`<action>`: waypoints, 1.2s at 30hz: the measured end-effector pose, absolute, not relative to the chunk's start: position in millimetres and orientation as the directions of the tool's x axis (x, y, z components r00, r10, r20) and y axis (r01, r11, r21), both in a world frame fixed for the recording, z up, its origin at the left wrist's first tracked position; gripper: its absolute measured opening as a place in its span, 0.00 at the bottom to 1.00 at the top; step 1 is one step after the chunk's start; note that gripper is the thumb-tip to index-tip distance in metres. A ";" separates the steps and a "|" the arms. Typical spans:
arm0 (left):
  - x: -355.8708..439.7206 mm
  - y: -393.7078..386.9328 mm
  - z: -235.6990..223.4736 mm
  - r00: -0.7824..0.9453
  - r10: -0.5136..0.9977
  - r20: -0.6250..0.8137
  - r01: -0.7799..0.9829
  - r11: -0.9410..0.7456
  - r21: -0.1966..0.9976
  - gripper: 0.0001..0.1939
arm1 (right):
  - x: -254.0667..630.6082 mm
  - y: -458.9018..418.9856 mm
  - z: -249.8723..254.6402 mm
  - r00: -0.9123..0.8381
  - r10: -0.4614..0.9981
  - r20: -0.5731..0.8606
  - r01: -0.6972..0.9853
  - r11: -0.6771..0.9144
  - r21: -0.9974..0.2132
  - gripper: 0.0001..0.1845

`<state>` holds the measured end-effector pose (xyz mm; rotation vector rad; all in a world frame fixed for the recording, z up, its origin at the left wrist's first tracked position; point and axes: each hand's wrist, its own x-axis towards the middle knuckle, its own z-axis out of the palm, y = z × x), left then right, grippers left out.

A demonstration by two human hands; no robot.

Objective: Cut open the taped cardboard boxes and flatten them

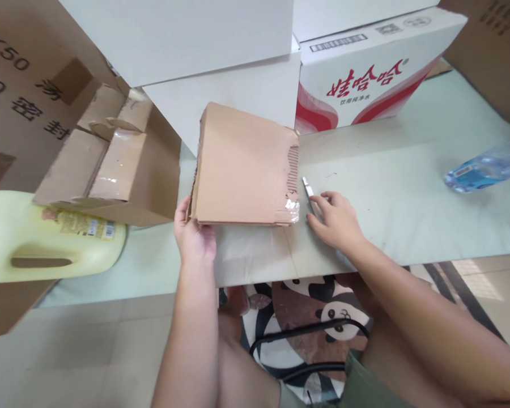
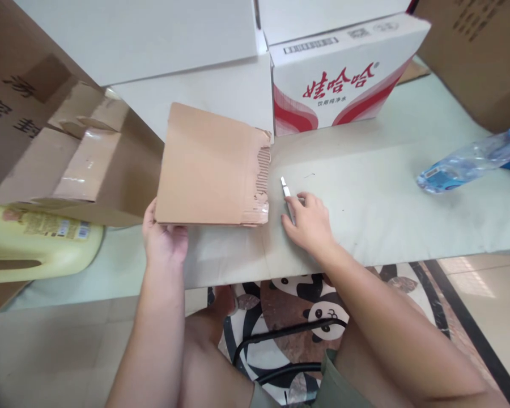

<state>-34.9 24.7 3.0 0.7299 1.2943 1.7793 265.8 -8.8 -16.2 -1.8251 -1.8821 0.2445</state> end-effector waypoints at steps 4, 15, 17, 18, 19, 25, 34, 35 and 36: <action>-44.2 24.1 9.9 -0.346 0.931 -0.114 -0.372 -0.024 0.928 0.11 | 268.4 -5.8 -17.8 0.025 0.994 0.106 0.903 0.023 -0.428 0.24; -46.7 -5.6 87.1 -0.627 0.487 0.608 0.210 -0.646 0.734 0.11 | 266.7 -1.1 33.4 0.397 0.900 0.181 -0.082 0.231 -0.969 0.12; -44.0 -12.6 97.2 -0.519 0.459 0.721 0.297 -0.695 0.655 0.13 | 262.3 -11.1 57.0 0.385 0.890 0.244 -0.139 0.317 -0.938 0.12; -42.3 -15.0 100.5 -0.467 0.462 0.754 0.318 -0.708 0.631 0.13 | 261.0 -17.0 68.6 0.350 0.900 0.259 -0.161 0.330 -0.930 0.11; -40.4 -16.6 102.6 -0.428 0.465 0.775 0.327 -0.719 0.613 0.13 | 260.4 -22.9 79.3 0.305 0.916 0.261 -0.167 0.321 -0.932 0.10; -31.5 -18.3 103.1 -0.438 0.540 0.718 0.264 -0.687 0.677 0.13 | 260.5 -46.1 106.7 0.090 0.976 0.198 -0.215 0.214 -0.953 0.16; -20.5 -25.5 105.1 -0.345 0.593 0.727 0.228 -0.699 0.678 0.11 | 243.2 -55.4 109.7 0.169 0.907 0.386 -0.316 0.421 -0.850 0.13; -18.5 -25.9 105.4 -0.330 0.598 0.730 0.218 -0.704 0.676 0.11 | 242.3 -56.4 111.3 0.167 0.902 0.398 -0.311 0.431 -0.847 0.13; -16.7 -26.1 105.5 -0.314 0.604 0.732 0.210 -0.708 0.674 0.11 | 241.6 -57.3 112.7 0.160 0.903 0.398 -0.307 0.429 -0.850 0.11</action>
